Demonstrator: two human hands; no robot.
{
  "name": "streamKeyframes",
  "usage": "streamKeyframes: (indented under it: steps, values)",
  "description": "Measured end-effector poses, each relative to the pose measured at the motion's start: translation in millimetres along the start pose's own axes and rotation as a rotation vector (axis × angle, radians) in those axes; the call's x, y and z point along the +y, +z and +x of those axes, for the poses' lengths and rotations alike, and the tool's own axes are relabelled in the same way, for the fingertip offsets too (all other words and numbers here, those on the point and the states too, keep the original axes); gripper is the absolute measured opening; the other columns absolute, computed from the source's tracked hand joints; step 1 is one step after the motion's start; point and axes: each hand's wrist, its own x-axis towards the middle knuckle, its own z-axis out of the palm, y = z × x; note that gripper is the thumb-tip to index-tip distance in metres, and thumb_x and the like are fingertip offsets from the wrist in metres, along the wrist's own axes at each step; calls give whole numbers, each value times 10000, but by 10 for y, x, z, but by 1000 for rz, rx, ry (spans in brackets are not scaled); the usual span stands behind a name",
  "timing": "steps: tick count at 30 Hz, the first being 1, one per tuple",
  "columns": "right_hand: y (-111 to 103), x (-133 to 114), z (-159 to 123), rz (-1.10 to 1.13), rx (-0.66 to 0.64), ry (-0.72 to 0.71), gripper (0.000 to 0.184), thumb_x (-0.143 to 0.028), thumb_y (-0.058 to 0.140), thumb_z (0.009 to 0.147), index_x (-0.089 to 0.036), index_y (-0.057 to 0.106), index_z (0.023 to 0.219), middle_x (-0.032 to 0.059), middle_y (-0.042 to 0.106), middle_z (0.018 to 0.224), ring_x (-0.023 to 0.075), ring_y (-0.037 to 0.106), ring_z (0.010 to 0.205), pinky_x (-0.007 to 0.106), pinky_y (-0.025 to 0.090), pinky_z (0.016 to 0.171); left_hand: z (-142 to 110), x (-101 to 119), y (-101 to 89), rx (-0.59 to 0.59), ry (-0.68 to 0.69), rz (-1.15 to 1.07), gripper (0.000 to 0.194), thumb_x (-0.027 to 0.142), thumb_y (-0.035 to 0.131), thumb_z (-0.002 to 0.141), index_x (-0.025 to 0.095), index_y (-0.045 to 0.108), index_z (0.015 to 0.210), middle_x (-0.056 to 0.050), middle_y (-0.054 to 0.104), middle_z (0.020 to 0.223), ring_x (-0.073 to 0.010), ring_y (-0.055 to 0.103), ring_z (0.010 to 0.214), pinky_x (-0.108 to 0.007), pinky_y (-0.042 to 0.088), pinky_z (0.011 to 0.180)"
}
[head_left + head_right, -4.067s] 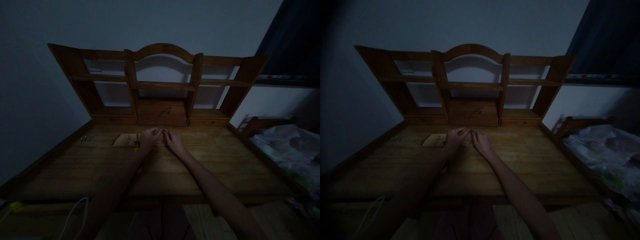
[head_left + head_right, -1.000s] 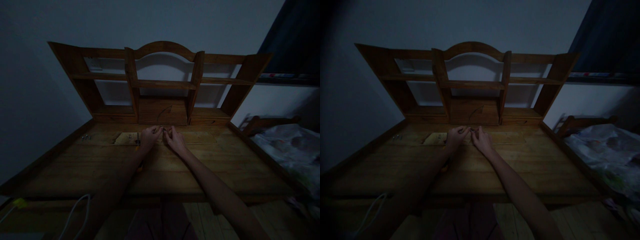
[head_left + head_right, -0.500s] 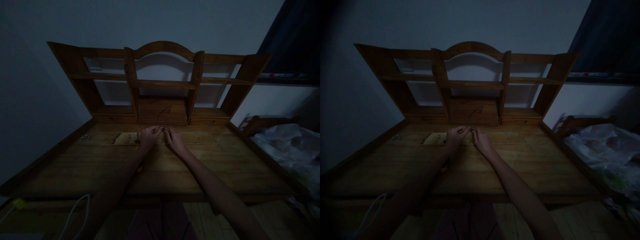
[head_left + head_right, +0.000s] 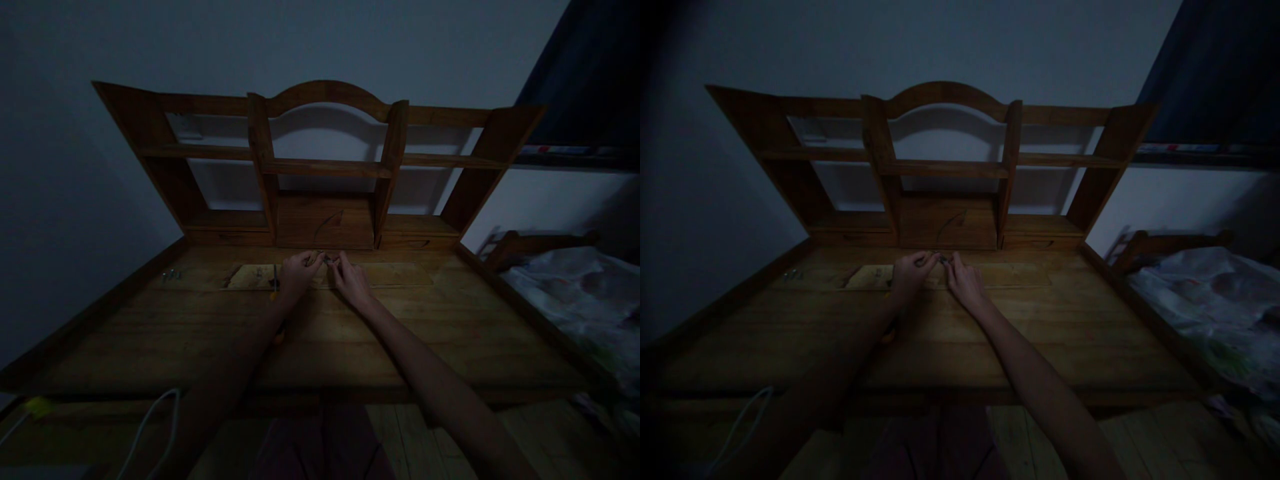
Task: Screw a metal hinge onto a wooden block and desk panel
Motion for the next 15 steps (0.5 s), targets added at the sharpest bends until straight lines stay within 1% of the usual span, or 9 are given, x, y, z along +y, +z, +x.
streamKeyframes:
  steps: [5, 11, 15]
  values:
    - [-13, -17, -3, -3, -3, 16, 266, -360, 379, 1025, -207, 523, 1188, 44, 737, 777, 209, 665, 644, 280, 315, 596, 3, -11, 14, -6, -8, 23, 463, 556, 532, 880, 177, 579, 617, 31, 427, 542, -102, 368, 526, -266, 227, 563]
    - [-13, -20, -5, 4, 16, 22, 272, -372, 386, 1024, -212, 540, 1180, 34, 734, 784, 200, 676, 665, 275, 324, 601, 7, 19, -6, 1, -30, 46, 475, 552, 543, 869, 182, 519, 572, 41, 366, 523, -100, 323, 518, -271, 214, 555]
    - [-26, -16, 7, 1, 11, 36, 295, -415, 412, 1017, -211, 569, 1160, 31, 739, 803, 195, 680, 677, 273, 335, 610, 1, 26, -14, -19, -47, 47, 475, 565, 532, 875, 182, 555, 595, 37, 408, 537, -103, 343, 528, -269, 216, 558]
